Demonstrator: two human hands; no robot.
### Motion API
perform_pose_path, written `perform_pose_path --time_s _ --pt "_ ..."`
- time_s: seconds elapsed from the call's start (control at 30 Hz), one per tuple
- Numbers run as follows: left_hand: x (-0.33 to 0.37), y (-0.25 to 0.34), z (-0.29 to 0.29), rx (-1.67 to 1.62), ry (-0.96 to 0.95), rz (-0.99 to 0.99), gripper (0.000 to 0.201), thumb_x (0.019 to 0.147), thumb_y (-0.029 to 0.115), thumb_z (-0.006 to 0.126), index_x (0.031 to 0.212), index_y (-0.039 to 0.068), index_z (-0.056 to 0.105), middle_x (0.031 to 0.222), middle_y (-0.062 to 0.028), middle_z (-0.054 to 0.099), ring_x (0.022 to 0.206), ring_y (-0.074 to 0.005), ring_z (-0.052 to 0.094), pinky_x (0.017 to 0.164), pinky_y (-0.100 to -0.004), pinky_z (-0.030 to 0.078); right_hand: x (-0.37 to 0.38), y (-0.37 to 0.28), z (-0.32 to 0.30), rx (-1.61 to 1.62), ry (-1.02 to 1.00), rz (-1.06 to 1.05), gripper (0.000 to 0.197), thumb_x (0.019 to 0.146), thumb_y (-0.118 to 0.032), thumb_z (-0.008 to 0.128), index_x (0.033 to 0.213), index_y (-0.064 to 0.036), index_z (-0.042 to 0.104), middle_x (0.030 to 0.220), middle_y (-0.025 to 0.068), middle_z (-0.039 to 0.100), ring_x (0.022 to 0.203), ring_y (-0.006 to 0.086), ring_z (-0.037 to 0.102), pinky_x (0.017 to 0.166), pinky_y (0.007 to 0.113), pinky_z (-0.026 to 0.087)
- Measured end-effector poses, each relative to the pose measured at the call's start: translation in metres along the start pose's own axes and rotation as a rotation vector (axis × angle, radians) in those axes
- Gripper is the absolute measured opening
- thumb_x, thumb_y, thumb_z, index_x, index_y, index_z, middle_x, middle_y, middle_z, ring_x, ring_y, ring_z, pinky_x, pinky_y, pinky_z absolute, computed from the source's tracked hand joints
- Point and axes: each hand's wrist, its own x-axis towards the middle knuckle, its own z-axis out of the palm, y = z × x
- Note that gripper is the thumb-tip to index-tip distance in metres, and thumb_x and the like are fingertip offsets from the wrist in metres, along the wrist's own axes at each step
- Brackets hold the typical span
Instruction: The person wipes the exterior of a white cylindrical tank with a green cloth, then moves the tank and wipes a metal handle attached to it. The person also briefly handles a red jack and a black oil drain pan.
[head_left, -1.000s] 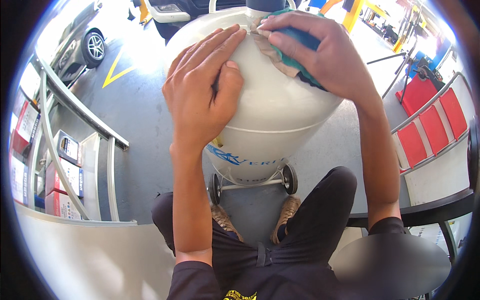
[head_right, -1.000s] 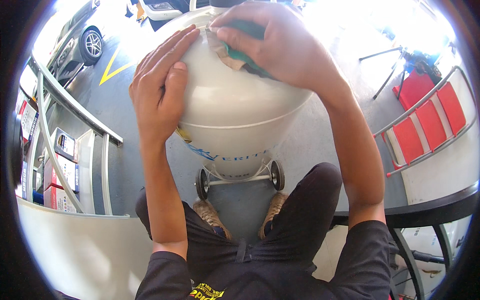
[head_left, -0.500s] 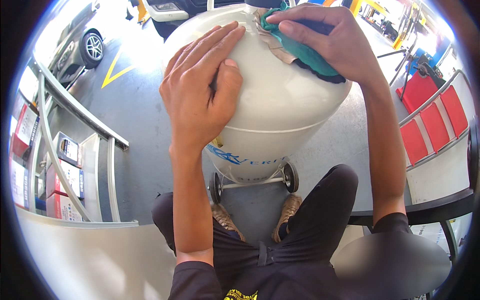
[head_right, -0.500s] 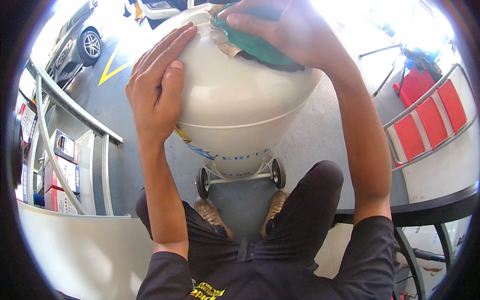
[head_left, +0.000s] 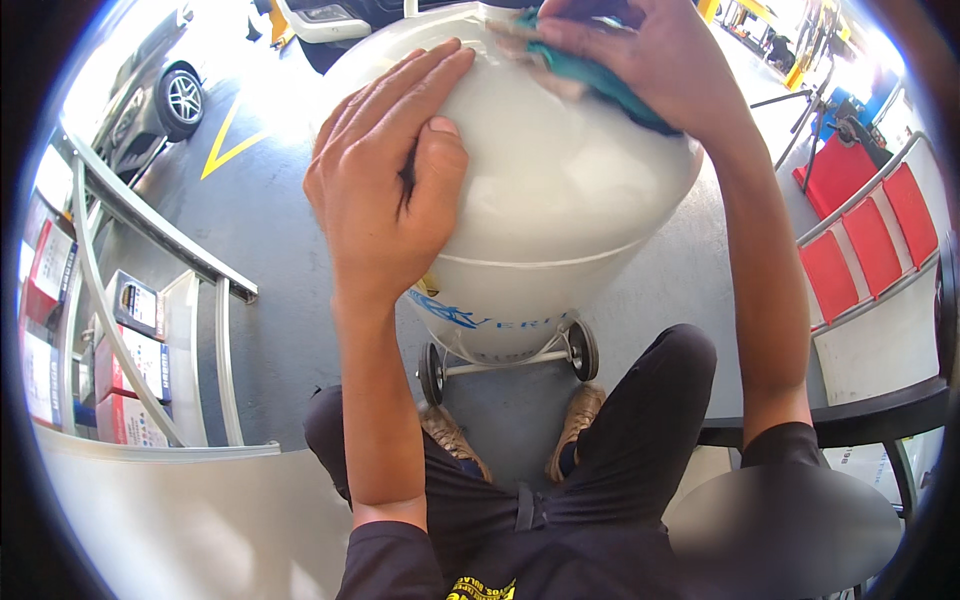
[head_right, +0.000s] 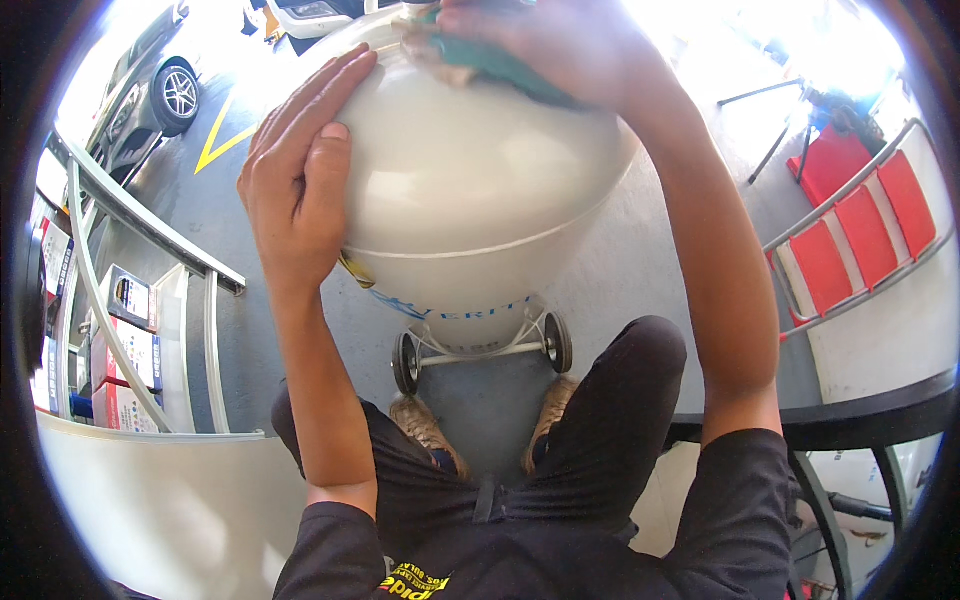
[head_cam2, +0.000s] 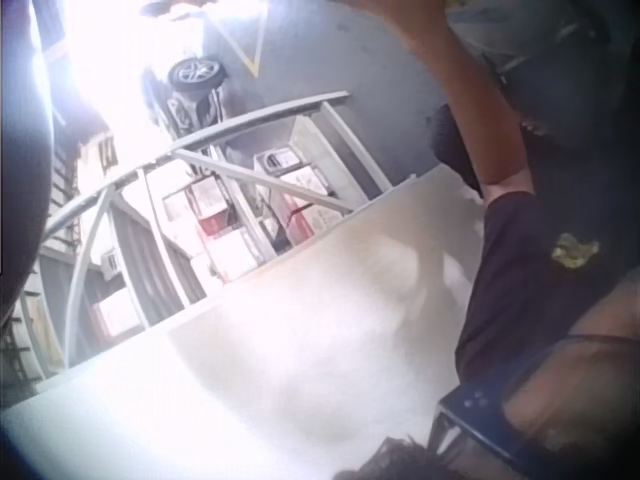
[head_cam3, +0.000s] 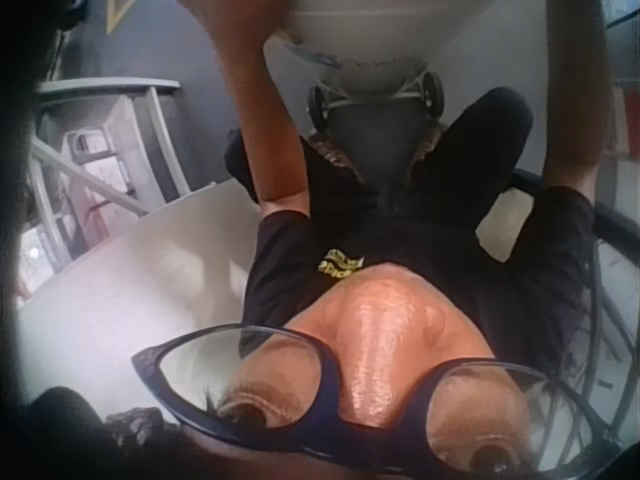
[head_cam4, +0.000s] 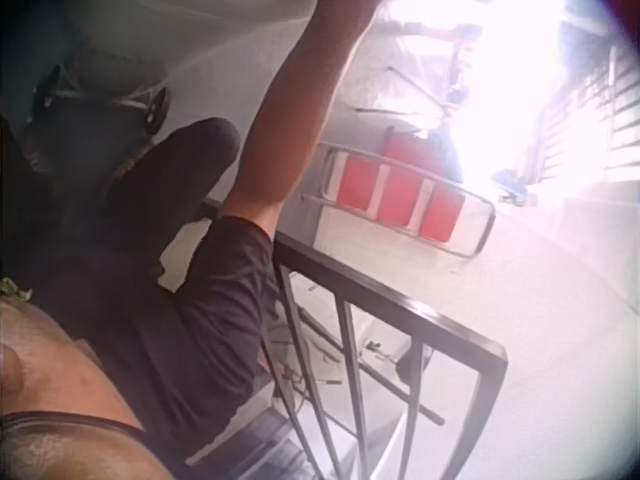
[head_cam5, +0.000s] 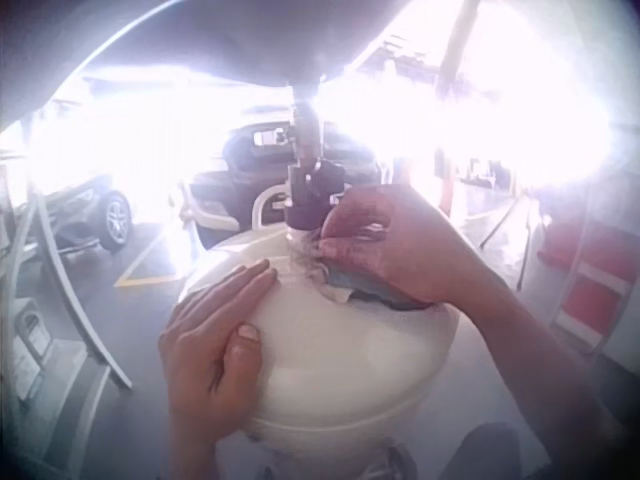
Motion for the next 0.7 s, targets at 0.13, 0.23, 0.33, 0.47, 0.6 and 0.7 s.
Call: perform_pose_path --time_s 0.13,0.23,0.33,0.47,0.6,0.7 --pt "0.000 -0.002 0.000 0.009 -0.013 -0.010 0.041 0.093 0.021 0.057 0.123 0.009 0.082 0.129 -0.0120 0.078 0.127 -0.0308 0.071 0.115 -0.0441 0.048 0.020 0.026 0.000 -0.005 0.049 0.250 0.022 0.092 -0.023 0.085 0.096 -0.0028 0.078 0.089 0.0108 0.077 0.083 0.0203 0.072 0.080 0.037 0.059" --pt "-0.002 0.000 0.006 0.021 -0.005 -0.008 0.041 0.093 0.021 0.056 0.122 0.009 0.082 0.129 -0.0118 0.078 0.127 -0.0308 0.071 0.115 -0.0445 0.047 0.025 0.054 -0.001 -0.055 0.083 0.370 0.021 0.093 -0.025 0.085 0.094 -0.0043 0.079 0.088 0.0107 0.077 0.080 0.0190 0.070 0.076 0.037 0.058" --pt "-0.001 0.000 0.004 0.022 -0.008 -0.010 0.041 0.093 0.021 0.056 0.122 0.009 0.082 0.129 -0.0114 0.078 0.128 -0.0308 0.071 0.115 -0.0447 0.047 0.019 0.051 -0.003 -0.089 0.031 0.171 0.018 0.095 -0.023 0.083 0.096 -0.0053 0.080 0.092 0.0092 0.078 0.084 0.0178 0.070 0.080 0.036 0.058" --pt "-0.002 0.002 0.000 0.023 -0.010 -0.025 0.041 0.093 0.021 0.056 0.123 0.009 0.082 0.129 -0.0110 0.078 0.128 -0.0306 0.071 0.115 -0.0444 0.048 0.006 0.009 -0.008 -0.086 -0.104 0.064 0.016 0.096 -0.022 0.082 0.103 -0.0077 0.082 0.099 0.0075 0.079 0.093 0.0174 0.072 0.089 0.036 0.058" --pt "-0.001 0.000 0.001 0.009 -0.011 -0.005 0.042 0.093 0.020 0.057 0.124 0.010 0.082 0.129 -0.0112 0.078 0.128 -0.0305 0.071 0.115 -0.0440 0.048 0.013 0.042 -0.004 0.054 0.013 0.128 0.022 0.096 -0.022 0.081 0.107 -0.0026 0.082 0.104 0.0113 0.080 0.092 0.0201 0.074 0.090 0.036 0.060" --pt "-0.001 0.002 0.004 0.000 -0.015 -0.020 0.042 0.092 0.020 0.057 0.124 0.010 0.082 0.129 -0.0111 0.078 0.128 -0.0306 0.071 0.115 -0.0439 0.048 0.020 0.053 -0.003 0.029 0.004 0.222 0.022 0.096 -0.021 0.080 0.104 -0.0011 0.082 0.100 0.0123 0.080 0.088 0.0208 0.074 0.084 0.036 0.059"
